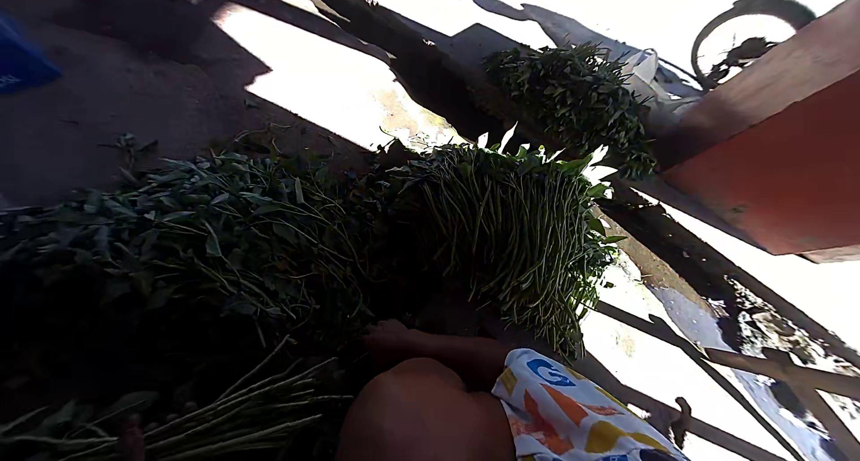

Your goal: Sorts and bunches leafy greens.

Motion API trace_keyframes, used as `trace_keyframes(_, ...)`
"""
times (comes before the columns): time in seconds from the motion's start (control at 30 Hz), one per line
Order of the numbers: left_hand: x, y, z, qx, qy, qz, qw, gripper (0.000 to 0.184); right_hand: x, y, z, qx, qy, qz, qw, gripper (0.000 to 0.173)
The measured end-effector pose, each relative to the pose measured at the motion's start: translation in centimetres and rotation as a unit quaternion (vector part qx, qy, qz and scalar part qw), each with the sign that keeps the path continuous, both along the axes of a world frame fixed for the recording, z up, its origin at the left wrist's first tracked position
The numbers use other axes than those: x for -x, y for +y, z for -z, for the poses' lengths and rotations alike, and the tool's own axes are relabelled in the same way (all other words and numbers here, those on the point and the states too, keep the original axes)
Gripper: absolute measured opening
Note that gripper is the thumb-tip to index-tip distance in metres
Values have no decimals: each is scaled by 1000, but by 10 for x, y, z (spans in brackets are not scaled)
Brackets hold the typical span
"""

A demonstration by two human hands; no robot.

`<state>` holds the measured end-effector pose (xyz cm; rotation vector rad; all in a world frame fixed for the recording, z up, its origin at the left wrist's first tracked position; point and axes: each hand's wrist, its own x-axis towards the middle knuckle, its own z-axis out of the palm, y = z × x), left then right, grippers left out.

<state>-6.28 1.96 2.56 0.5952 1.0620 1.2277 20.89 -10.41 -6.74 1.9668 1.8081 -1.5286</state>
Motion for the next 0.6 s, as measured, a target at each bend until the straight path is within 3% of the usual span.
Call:
trace_keyframes(0.13,-18,-8,-1,10,9,-40,999,13,-19,9,8,-52,13,95,994,33)
trace_keyframes(0.27,-23,-12,-5,11,-17,-27,999,22,-46,50,11,-91,58,191,976,33)
trace_keyframes(0.47,-30,-14,-1,43,0,-42,998,21,-75,122,15,-96,71,387,914,37)
trace_keyframes(0.6,-35,-14,2,57,15,-44,997,18,-91,141,32,-19,36,323,945,48)
